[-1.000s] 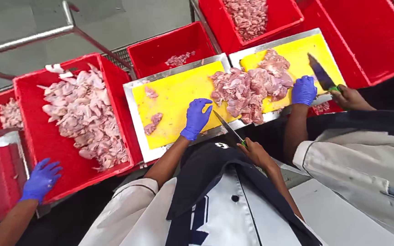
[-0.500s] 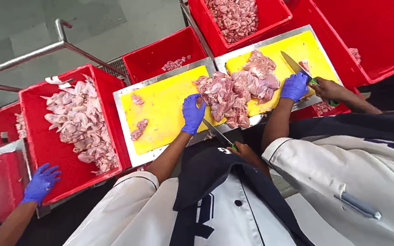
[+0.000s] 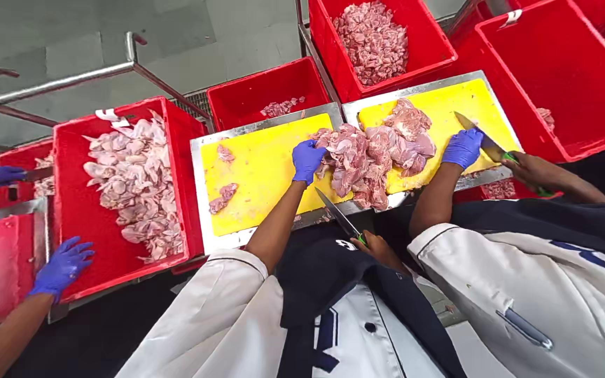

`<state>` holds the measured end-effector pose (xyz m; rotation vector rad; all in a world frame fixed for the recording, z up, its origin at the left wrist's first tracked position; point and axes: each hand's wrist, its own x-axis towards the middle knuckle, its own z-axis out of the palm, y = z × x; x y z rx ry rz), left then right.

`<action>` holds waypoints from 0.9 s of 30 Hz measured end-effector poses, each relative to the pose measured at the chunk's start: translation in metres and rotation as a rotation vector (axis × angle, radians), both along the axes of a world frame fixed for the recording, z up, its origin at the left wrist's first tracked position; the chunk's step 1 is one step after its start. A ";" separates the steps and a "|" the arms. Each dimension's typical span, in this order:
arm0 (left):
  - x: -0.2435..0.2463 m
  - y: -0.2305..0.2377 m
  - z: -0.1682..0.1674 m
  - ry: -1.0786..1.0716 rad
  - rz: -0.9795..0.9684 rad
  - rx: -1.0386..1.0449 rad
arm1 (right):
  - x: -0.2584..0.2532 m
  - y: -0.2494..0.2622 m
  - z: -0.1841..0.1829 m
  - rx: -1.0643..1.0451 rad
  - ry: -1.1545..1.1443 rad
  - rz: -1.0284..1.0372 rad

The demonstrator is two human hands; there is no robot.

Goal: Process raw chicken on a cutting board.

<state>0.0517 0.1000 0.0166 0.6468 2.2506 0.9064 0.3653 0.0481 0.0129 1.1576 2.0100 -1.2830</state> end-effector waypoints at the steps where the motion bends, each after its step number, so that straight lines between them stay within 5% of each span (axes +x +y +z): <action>1: -0.004 -0.002 0.002 -0.071 0.036 0.063 | 0.000 -0.003 0.002 0.010 0.006 -0.026; 5: -0.022 -0.010 0.003 -0.279 0.121 0.333 | -0.004 -0.019 0.003 0.037 0.018 -0.114; 10: -0.022 -0.002 0.005 -0.045 -0.197 -0.017 | -0.019 -0.032 0.003 0.061 0.018 -0.161; 18: -0.003 0.014 0.015 0.216 -0.360 -0.183 | -0.032 -0.045 0.007 0.055 0.007 -0.247; 27: -0.013 0.004 0.007 -0.207 -0.093 0.351 | -0.040 -0.073 0.006 0.074 -0.005 -0.366</action>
